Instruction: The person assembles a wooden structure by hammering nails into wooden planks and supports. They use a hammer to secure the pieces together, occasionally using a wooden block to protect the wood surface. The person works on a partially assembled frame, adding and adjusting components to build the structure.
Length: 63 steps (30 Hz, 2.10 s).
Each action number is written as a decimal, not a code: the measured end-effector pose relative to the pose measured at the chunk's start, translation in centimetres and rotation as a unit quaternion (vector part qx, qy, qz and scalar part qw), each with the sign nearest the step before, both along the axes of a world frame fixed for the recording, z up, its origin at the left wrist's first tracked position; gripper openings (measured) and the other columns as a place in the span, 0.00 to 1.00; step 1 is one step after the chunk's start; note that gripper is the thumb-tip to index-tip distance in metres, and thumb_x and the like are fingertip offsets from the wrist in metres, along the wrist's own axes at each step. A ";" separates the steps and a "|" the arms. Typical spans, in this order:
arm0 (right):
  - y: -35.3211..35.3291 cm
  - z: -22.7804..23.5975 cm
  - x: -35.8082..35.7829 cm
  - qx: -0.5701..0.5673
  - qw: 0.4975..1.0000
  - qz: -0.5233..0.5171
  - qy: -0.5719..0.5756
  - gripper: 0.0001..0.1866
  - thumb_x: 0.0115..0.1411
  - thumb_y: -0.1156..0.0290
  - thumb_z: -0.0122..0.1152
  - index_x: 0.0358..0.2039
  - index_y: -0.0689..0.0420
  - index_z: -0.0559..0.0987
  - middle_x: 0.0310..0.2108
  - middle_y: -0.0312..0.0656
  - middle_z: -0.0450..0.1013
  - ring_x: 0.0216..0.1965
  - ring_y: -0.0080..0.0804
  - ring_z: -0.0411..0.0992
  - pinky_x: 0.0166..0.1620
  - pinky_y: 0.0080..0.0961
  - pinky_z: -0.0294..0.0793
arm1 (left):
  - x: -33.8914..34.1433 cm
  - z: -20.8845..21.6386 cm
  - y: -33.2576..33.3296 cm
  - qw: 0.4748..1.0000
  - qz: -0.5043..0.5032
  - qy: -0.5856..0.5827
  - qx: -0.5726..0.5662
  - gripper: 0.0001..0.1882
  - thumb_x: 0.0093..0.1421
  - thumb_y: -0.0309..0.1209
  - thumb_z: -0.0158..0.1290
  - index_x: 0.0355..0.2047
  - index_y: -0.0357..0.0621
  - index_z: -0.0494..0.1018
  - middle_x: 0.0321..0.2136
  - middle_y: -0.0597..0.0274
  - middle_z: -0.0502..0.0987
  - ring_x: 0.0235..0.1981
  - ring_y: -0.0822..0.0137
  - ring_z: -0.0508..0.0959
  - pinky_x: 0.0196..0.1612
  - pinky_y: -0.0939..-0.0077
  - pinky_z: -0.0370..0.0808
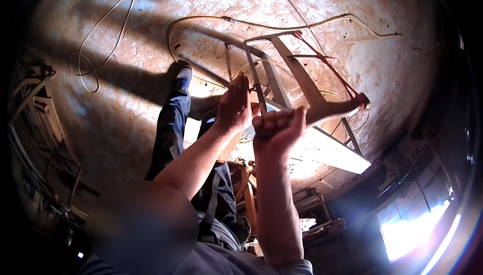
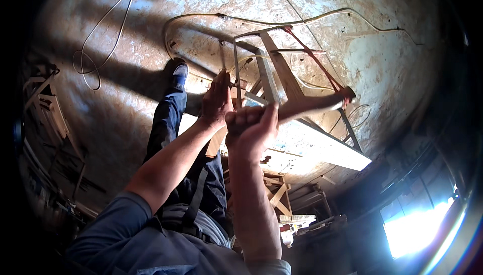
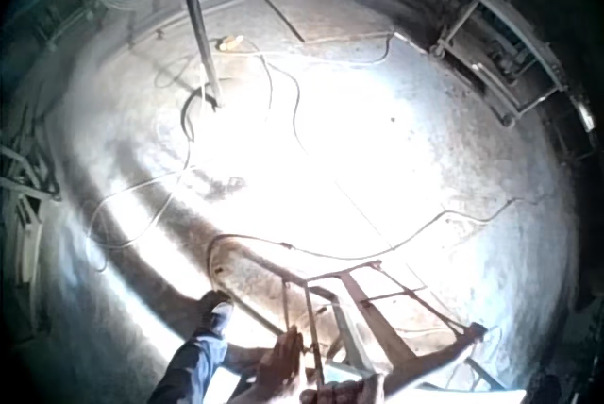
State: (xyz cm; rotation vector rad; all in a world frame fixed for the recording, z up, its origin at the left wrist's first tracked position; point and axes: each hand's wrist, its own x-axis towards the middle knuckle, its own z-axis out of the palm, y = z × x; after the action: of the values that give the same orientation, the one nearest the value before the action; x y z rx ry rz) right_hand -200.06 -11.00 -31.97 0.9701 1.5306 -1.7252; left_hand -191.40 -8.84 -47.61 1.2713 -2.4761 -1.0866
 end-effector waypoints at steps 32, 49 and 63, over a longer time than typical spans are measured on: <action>-2.3 -0.5 -2.6 0.079 0.995 0.042 -0.049 0.22 0.70 0.54 0.48 0.22 0.51 0.61 0.15 0.32 0.55 0.14 0.26 0.57 0.18 0.30 0.63 | -0.3 0.7 -1.1 1.000 -0.009 0.005 0.019 0.49 0.46 0.42 0.66 0.61 0.24 0.56 0.54 0.39 0.66 0.54 0.48 0.71 0.53 0.61 0.76; 1.0 5.1 -5.1 -0.067 0.983 0.172 -0.001 0.19 0.71 0.50 0.45 0.26 0.46 0.67 0.14 0.29 0.51 0.15 0.23 0.52 0.20 0.28 0.58 | -0.1 0.2 -0.3 1.000 0.000 -0.007 -0.004 0.50 0.49 0.47 0.64 0.60 0.22 0.56 0.56 0.32 0.64 0.56 0.40 0.70 0.55 0.56 0.74; 1.2 7.9 -6.5 -0.053 0.908 0.414 -0.032 0.09 0.67 0.68 0.51 0.29 0.54 0.68 0.12 0.33 0.58 0.11 0.22 0.57 0.15 0.23 0.60 | -0.2 0.8 -0.2 0.999 0.036 -0.024 0.018 0.61 0.41 0.52 0.70 0.62 0.22 0.51 0.61 0.26 0.59 0.61 0.39 0.66 0.60 0.58 0.71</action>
State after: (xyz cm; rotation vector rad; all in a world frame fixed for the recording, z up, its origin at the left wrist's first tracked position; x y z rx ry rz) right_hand -206.51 -9.75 -24.09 0.2274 1.4754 -1.1230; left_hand -191.56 -9.03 -46.77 1.4023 -2.4344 -1.0999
